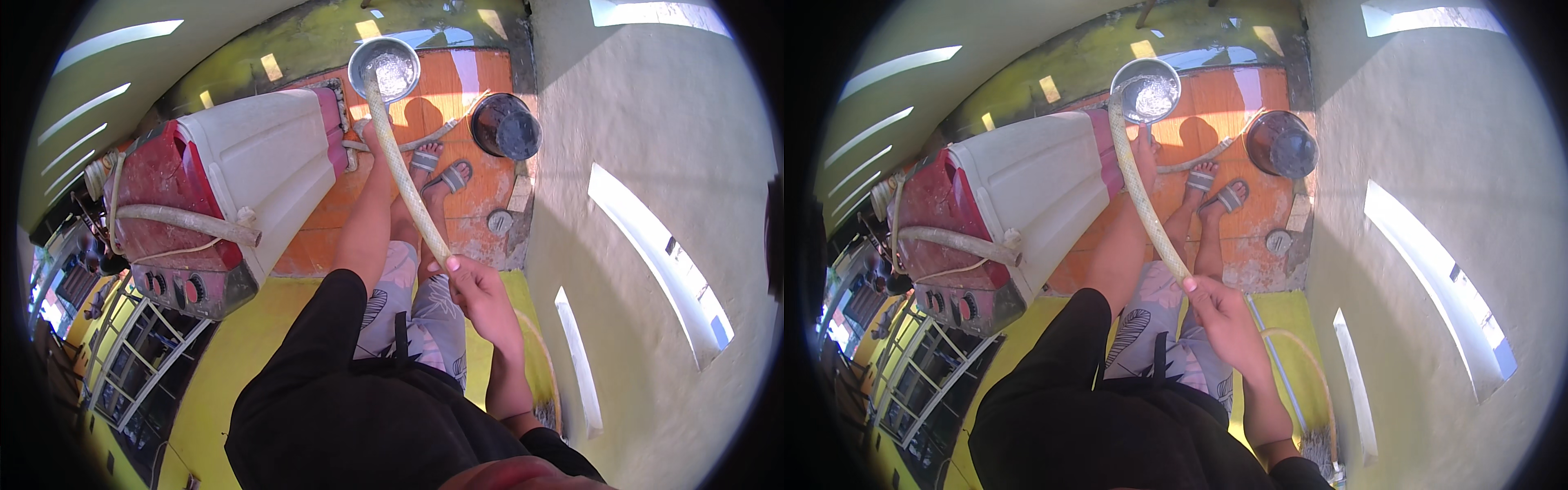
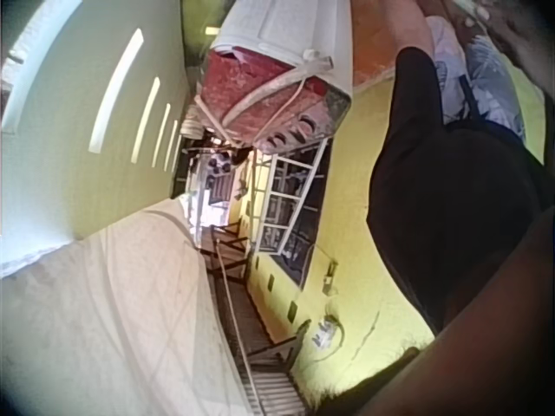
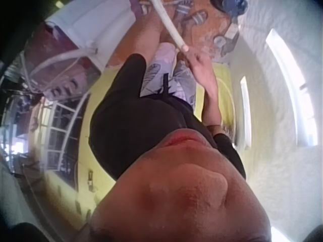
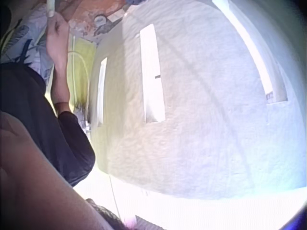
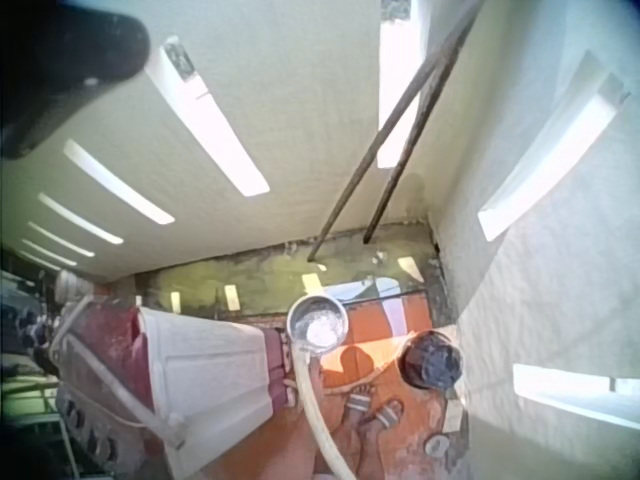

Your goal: The person moves a ladder, fills a metal cup with water from a hose, and then sits on the floor to mix paint in a green bucket using a wooden stick. The person adds water to the paint and stirs it thoroughly.

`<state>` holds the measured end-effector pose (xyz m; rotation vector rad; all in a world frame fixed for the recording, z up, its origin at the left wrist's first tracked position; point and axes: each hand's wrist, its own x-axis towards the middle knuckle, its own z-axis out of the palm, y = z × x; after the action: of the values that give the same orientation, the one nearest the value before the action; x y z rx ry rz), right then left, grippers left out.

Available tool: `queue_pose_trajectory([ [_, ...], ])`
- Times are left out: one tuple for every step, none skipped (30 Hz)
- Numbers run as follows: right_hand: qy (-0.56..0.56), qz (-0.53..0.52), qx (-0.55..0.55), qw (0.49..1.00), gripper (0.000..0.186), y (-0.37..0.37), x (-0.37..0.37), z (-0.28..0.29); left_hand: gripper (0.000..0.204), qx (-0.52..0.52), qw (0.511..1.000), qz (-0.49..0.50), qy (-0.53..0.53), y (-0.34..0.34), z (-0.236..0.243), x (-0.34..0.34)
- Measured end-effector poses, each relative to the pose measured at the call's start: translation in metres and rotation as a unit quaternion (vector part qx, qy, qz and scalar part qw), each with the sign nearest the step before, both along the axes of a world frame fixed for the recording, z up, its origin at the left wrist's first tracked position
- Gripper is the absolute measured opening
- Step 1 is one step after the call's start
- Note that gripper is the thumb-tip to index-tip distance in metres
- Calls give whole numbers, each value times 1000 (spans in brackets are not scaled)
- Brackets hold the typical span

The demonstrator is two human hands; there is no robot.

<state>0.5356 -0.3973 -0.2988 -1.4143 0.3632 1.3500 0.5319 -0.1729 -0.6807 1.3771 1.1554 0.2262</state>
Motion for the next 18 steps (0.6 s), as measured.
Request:
queue_pose_trajectory([
  [1,1,-1,1000,42,0,0,1,52,-19,1000,8,-17,0,4,0],
  [3,1,-3,1000,42,0,-1,3,52,-38,999,17,-35,-1,7,1],
  [4,2,-4,1000,42,0,-1,4,52,-30,999,19,-18,-2,10,1],
  [6,2,-2,1000,42,0,0,5,53,-22,1000,21,-1,-3,12,2],
  [9,1,0,1000,42,0,0,6,53,-10,1000,17,-3,-3,14,2],
  [11,0,2,1000,42,0,1,7,54,-3,1000,17,20,-3,14,2],
  [12,2,3,1000,42,0,1,7,54,6,1000,10,24,-3,14,2],
  [14,3,3,1000,42,0,2,8,54,24,1000,2,10,-3,12,1],
  [12,7,0,1000,42,-1,2,8,54,-27,999,34,-25,-2,10,0],
  [13,3,5,1000,42,-1,2,8,53,-71,992,63,-79,1,7,-1],
  [10,2,6,1000,42,-1,1,8,53,-71,991,73,-89,0,5,-1],
  [9,7,0,1000,41,-1,1,8,52,-71,989,83,-99,0,3,-2],
  [6,4,8,1000,41,-1,0,7,52,-28,995,75,-65,-2,2,-2],
  [5,6,8,1000,41,-2,-1,7,51,-13,997,63,-45,-2,3,-3],
  [4,16,-2,1000,41,-2,-1,7,50,3,998,50,-24,-4,4,-4],
  [3,9,8,1000,41,-2,-2,7,50,-10,999,35,-15,-2,7,-5],
  [4,10,7,1000,41,-2,-3,7,49,-24,1000,19,-6,-1,10,-6],
  [5,17,-1,1000,41,-2,-3,7,48,-39,999,36,-9,-2,13,-6],
])
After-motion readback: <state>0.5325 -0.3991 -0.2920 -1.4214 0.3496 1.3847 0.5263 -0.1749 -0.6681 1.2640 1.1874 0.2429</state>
